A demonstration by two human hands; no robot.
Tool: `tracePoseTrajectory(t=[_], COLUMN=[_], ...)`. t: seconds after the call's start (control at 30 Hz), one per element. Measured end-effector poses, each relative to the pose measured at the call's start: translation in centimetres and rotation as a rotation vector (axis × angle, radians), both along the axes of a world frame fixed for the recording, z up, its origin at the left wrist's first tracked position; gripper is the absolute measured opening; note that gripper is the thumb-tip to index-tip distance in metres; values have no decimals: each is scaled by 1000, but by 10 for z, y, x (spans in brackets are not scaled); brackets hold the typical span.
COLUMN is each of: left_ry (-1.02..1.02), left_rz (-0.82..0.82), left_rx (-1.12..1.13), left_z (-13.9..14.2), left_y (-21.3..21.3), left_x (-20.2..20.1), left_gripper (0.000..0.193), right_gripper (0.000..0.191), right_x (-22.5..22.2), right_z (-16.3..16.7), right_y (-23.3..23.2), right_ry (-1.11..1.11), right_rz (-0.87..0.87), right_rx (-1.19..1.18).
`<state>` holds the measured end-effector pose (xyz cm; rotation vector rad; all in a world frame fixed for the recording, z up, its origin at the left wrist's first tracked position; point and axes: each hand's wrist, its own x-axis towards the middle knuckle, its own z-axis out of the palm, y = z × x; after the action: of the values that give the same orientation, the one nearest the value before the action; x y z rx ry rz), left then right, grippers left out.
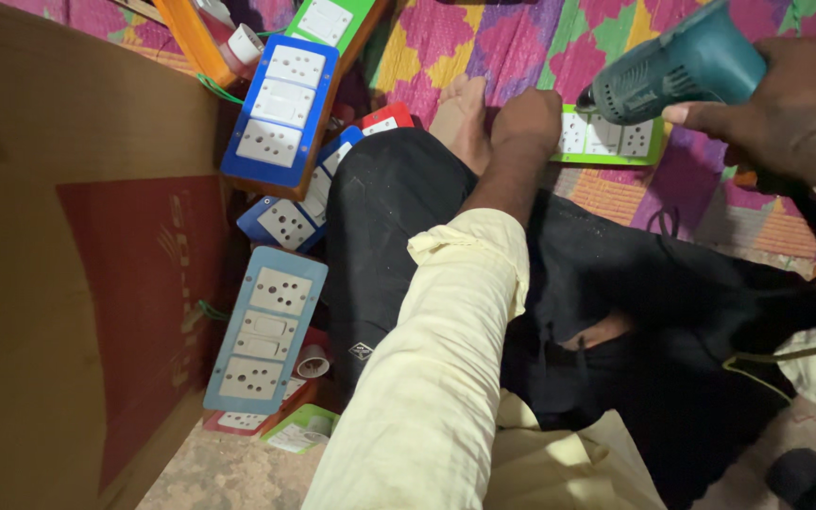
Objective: The person sits on the floor and uses a power drill to make holes in plastic electrical socket housings. They handle multiple socket units, positioning them on their lap and drilling into the plastic casing.
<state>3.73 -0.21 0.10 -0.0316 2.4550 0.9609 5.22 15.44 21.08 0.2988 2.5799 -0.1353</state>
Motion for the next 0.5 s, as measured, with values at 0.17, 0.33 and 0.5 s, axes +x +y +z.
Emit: tracePoseTrajectory(t=[0.17,0.33,0.5], left_ry=[-17,12,51], left_rz=[12,-46,-85], left_rx=[4,-38,-50], left_z=[2,4,9], left_y=[0,1,0], left_x=[0,2,2], left_gripper=[34,31,30], right_gripper=[46,49,51], right_x=[-5,-5,-14], right_z=[-1,-4,-4], right_y=[6,15,11], right_ry=[36,33,-35], right_rz=[85,80,77], right_rx=[14,33,-25])
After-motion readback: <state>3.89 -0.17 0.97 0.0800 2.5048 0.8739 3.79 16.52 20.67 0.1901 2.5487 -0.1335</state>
